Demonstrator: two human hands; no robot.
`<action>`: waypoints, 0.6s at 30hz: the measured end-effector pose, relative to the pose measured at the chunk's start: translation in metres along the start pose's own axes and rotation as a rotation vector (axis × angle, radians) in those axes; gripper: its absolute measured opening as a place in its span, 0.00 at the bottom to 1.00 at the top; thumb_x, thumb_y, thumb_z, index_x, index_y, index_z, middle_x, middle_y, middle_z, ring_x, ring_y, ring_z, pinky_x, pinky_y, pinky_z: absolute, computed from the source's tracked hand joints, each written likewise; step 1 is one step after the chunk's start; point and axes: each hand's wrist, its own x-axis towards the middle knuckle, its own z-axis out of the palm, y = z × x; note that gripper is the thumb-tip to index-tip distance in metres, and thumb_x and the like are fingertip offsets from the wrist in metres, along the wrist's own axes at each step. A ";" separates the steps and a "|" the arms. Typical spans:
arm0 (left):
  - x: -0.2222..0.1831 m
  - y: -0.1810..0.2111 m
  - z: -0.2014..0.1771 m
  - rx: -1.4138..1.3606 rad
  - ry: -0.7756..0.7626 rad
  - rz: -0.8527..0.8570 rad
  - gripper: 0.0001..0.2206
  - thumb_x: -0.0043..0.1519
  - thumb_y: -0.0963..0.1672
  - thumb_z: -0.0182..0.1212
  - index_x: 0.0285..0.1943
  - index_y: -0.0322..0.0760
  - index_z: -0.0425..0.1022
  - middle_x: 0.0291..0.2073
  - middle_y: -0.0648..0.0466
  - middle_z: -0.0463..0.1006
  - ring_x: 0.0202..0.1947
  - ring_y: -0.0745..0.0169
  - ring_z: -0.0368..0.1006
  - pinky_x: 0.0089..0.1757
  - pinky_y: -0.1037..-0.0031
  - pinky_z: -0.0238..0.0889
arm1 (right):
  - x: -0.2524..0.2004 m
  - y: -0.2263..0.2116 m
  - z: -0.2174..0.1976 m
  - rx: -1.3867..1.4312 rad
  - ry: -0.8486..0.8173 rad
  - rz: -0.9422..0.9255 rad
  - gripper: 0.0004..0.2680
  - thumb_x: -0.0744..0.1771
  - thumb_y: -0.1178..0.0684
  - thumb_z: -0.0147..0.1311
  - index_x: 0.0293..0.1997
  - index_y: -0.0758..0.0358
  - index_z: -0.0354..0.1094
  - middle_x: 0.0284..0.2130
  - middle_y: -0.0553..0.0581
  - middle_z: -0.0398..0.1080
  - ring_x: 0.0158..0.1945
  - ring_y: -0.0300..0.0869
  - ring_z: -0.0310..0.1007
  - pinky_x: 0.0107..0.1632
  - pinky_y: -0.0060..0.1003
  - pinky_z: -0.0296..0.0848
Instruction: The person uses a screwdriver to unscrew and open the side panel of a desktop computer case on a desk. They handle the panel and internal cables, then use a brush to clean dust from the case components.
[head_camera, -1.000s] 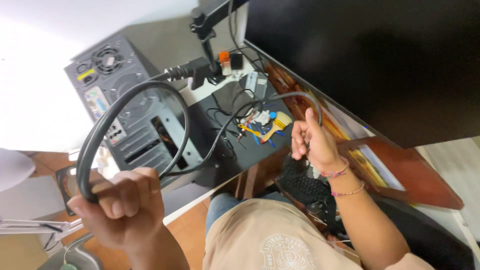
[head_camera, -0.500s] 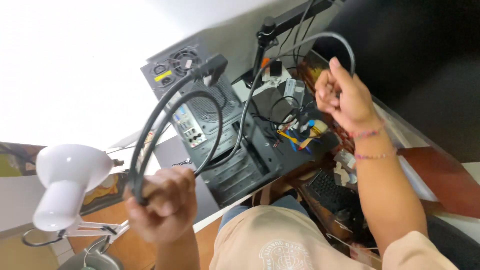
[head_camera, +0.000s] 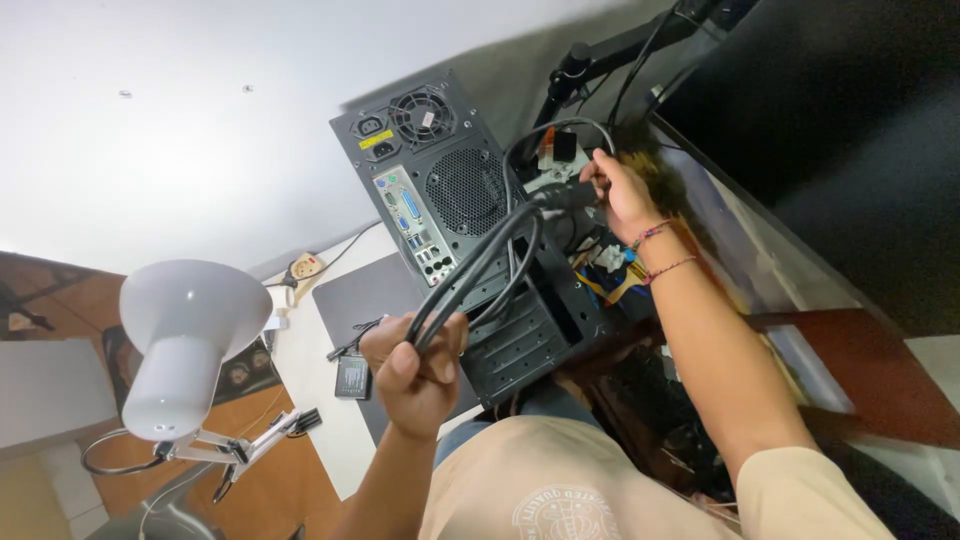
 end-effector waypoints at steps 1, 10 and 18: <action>0.000 0.001 0.004 0.006 0.006 0.013 0.24 0.67 0.50 0.58 0.21 0.28 0.67 0.12 0.55 0.63 0.17 0.64 0.53 0.26 0.69 0.46 | 0.004 0.006 -0.002 -0.003 -0.015 -0.002 0.17 0.74 0.42 0.44 0.33 0.62 0.69 0.23 0.44 0.59 0.30 0.34 0.57 0.38 0.31 0.58; -0.008 -0.021 0.029 0.029 0.058 -0.008 0.24 0.68 0.50 0.57 0.22 0.29 0.65 0.13 0.54 0.61 0.17 0.66 0.49 0.26 0.69 0.44 | -0.032 -0.032 0.031 -0.144 -0.071 0.091 0.15 0.70 0.46 0.44 0.61 0.58 0.68 0.46 0.48 0.72 0.46 0.36 0.72 0.47 0.35 0.69; -0.010 -0.066 0.069 0.101 0.182 0.071 0.24 0.68 0.50 0.57 0.22 0.31 0.63 0.15 0.53 0.60 0.18 0.64 0.50 0.28 0.67 0.46 | -0.076 -0.089 0.023 -0.054 -0.335 -0.196 0.22 0.73 0.41 0.41 0.73 0.65 0.56 0.57 0.57 0.68 0.61 0.45 0.71 0.61 0.42 0.71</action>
